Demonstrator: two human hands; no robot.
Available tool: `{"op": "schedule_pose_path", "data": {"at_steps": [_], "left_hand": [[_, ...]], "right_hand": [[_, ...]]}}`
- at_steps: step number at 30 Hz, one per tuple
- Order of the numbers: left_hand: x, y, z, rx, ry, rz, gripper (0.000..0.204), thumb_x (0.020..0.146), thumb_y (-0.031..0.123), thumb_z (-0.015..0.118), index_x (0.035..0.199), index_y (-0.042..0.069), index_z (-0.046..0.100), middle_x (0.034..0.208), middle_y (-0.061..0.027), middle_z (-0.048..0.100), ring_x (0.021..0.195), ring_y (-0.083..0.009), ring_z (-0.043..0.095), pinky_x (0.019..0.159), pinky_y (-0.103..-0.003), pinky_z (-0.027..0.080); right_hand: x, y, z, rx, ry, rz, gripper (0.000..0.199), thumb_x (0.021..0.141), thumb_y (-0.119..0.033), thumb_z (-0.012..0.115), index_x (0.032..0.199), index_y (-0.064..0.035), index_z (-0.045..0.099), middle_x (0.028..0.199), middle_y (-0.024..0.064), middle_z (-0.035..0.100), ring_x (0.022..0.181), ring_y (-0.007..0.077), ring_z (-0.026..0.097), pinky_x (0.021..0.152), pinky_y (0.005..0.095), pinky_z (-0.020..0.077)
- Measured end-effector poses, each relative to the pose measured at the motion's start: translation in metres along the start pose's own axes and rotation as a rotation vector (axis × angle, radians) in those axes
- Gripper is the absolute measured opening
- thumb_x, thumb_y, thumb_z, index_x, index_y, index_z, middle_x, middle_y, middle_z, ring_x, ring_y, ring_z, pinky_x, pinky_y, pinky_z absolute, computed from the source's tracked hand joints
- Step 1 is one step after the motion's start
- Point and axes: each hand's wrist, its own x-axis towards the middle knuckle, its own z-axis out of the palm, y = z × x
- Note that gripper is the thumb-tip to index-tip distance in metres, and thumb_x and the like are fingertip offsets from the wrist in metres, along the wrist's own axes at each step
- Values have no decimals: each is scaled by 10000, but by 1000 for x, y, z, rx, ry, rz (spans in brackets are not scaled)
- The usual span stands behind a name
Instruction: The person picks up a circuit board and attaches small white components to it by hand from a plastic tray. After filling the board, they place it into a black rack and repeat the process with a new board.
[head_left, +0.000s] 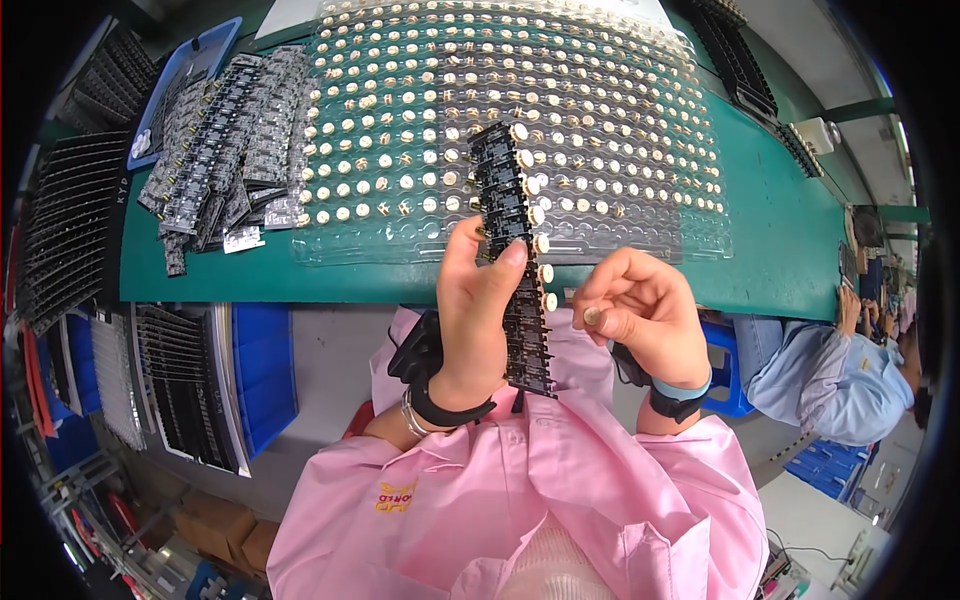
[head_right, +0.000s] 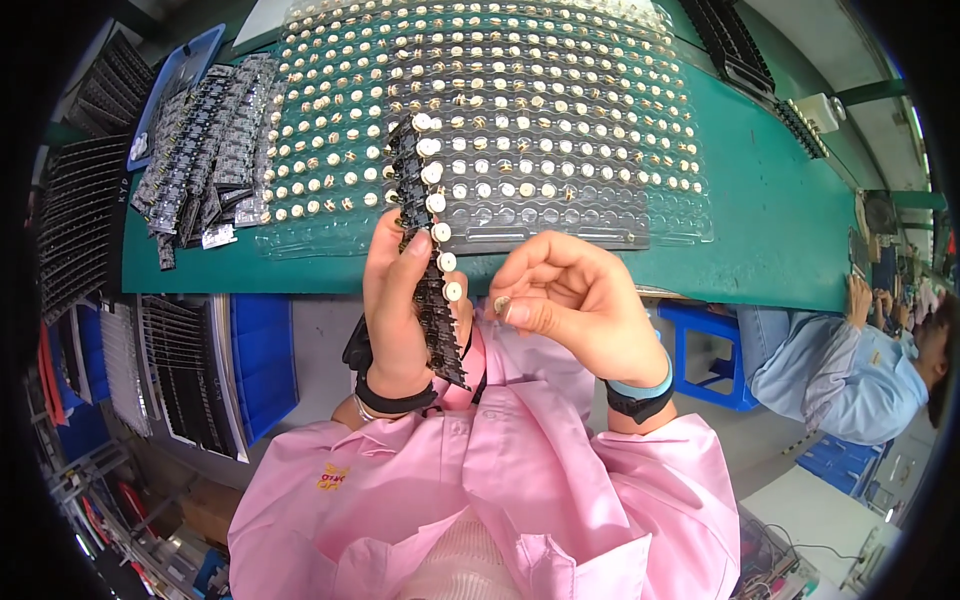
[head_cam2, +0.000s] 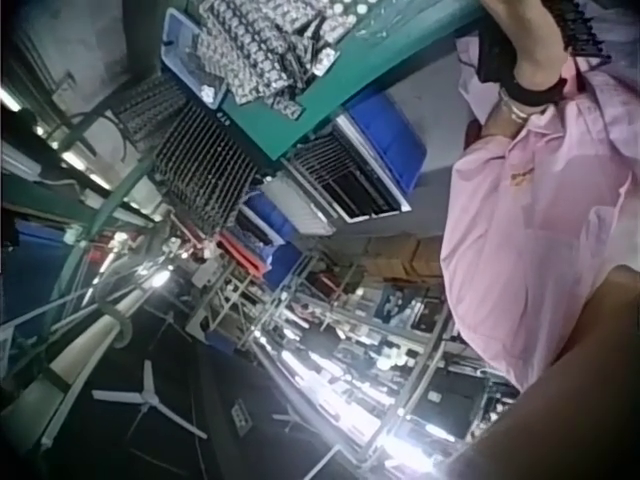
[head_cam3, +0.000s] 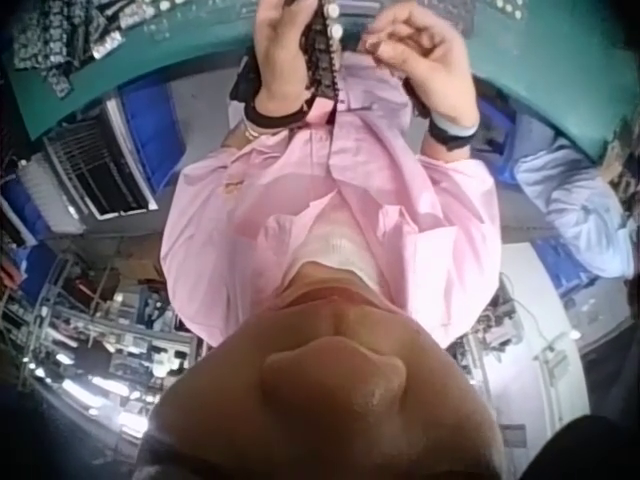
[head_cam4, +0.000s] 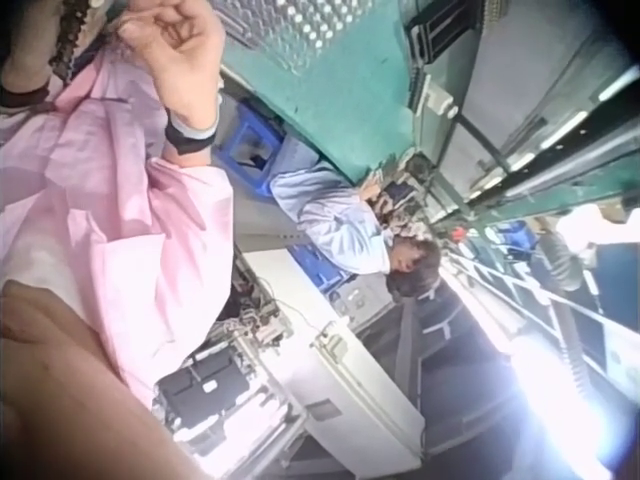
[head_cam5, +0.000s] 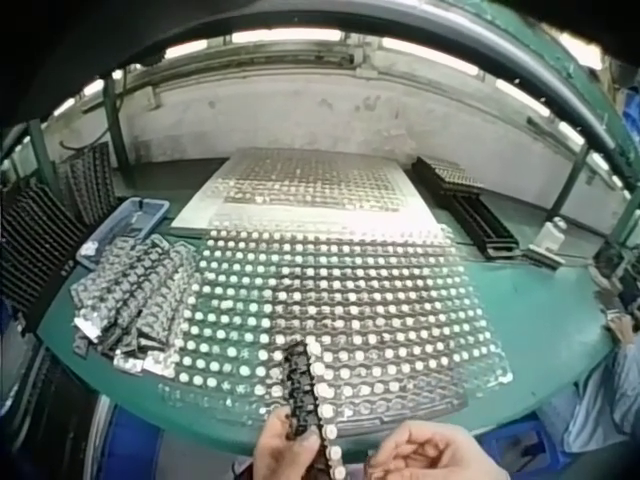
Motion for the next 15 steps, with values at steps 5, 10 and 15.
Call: {"op": "schedule_pose_path", "data": {"at_steps": [5, 10, 15], "left_hand": [[-2, 4, 7, 2, 26, 41, 321, 832, 135, 515, 1068, 16, 333, 748, -34, 542, 555, -47, 506, 474, -178, 411], [-4, 5, 5, 61, -5, 49, 314, 836, 119, 508, 1070, 17, 326, 787, -41, 546, 592, -51, 514, 502, -181, 414], [-3, 4, 4, 103, 3, 87, 301, 839, 109, 505, 1066, 20, 328, 808, -41, 545, 620, -46, 514, 526, -174, 411]], "right_hand": [[3, 9, -1, 104, -88, 55, 202, 765, -137, 616, 810, 23, 501, 737, 111, 561, 584, 108, 495, 513, 215, 394], [5, 12, 6, 120, -84, 62, 195, 759, -121, 621, 809, 24, 499, 713, 98, 548, 569, 105, 492, 507, 213, 394], [6, 15, 1, 131, -163, 31, 111, 775, -16, 577, 865, 30, 530, 783, 83, 592, 680, 96, 549, 587, 202, 438]]}}
